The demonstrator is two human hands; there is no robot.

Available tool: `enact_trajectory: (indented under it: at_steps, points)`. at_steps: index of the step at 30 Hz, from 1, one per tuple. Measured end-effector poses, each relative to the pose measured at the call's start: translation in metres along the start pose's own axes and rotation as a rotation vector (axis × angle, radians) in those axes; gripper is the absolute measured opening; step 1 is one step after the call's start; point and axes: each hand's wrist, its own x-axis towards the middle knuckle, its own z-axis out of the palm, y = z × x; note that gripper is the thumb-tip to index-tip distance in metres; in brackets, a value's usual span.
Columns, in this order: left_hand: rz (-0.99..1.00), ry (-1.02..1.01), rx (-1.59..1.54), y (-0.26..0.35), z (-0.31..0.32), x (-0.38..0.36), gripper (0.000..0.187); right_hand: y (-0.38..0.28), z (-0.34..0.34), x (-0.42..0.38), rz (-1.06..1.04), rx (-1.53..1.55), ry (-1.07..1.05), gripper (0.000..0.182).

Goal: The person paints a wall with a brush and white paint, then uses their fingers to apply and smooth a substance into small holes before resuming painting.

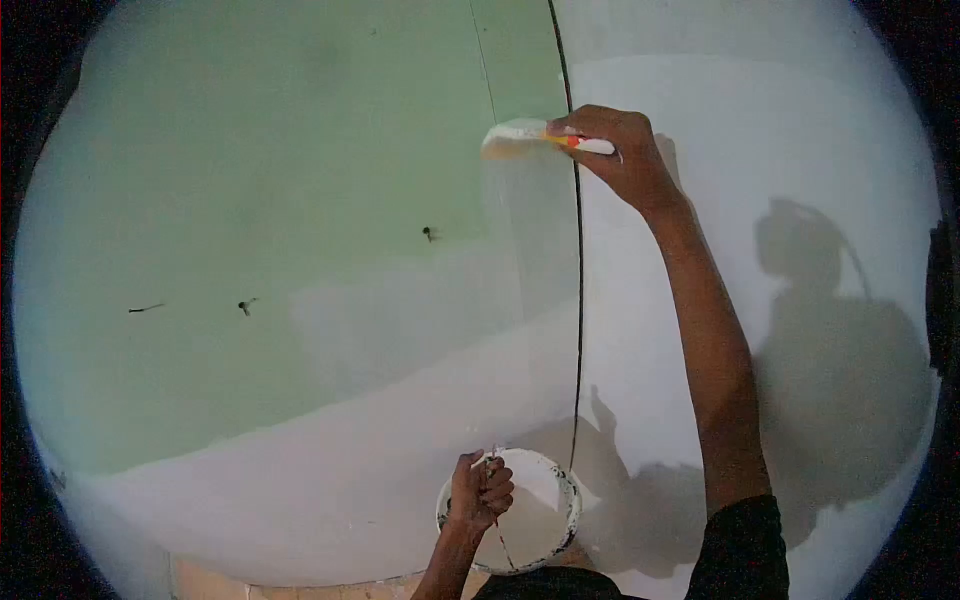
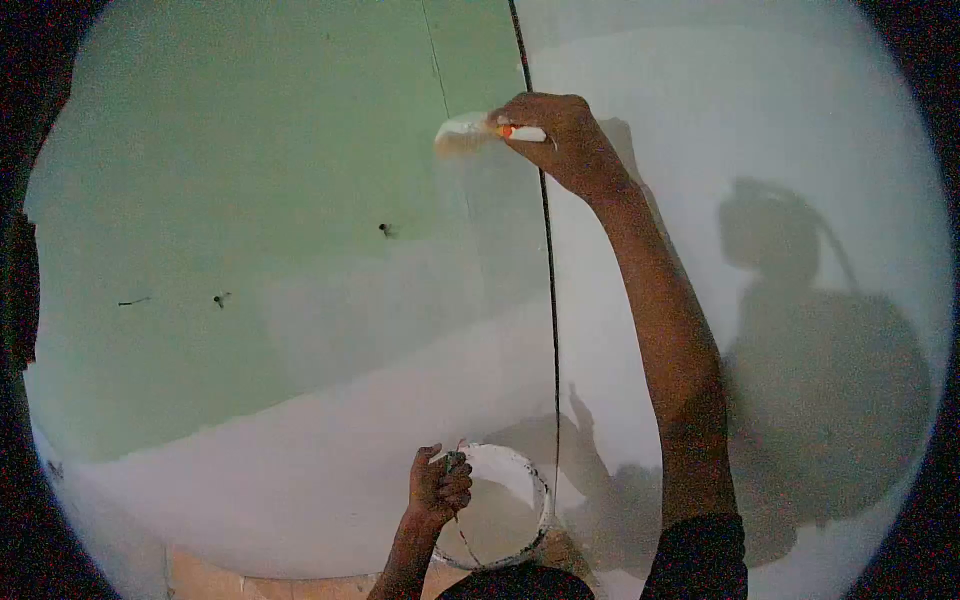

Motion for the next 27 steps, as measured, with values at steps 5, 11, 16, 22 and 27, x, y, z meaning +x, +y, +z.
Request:
enact_trajectory:
  at_steps: [5,11,16,22,27]
  points:
    - [0.006,0.051,0.071,-0.002,0.004,0.001,0.033,-0.015,0.017,-0.040,-0.133,-0.198,0.196,0.036]
    - [0.002,0.063,0.086,0.002,-0.004,0.009,0.032,-0.004,0.100,-0.170,0.044,-0.204,0.140,0.035]
    - [-0.024,0.026,0.092,0.003,-0.005,0.008,0.032,-0.048,0.093,-0.237,0.158,-0.163,-0.072,0.038]
    - [-0.052,-0.051,0.075,0.010,-0.008,0.010,0.033,-0.097,0.050,-0.170,0.112,-0.102,-0.262,0.034]
    - [0.006,-0.057,0.110,0.006,-0.003,0.009,0.032,-0.077,0.038,-0.041,0.126,0.059,-0.246,0.013]
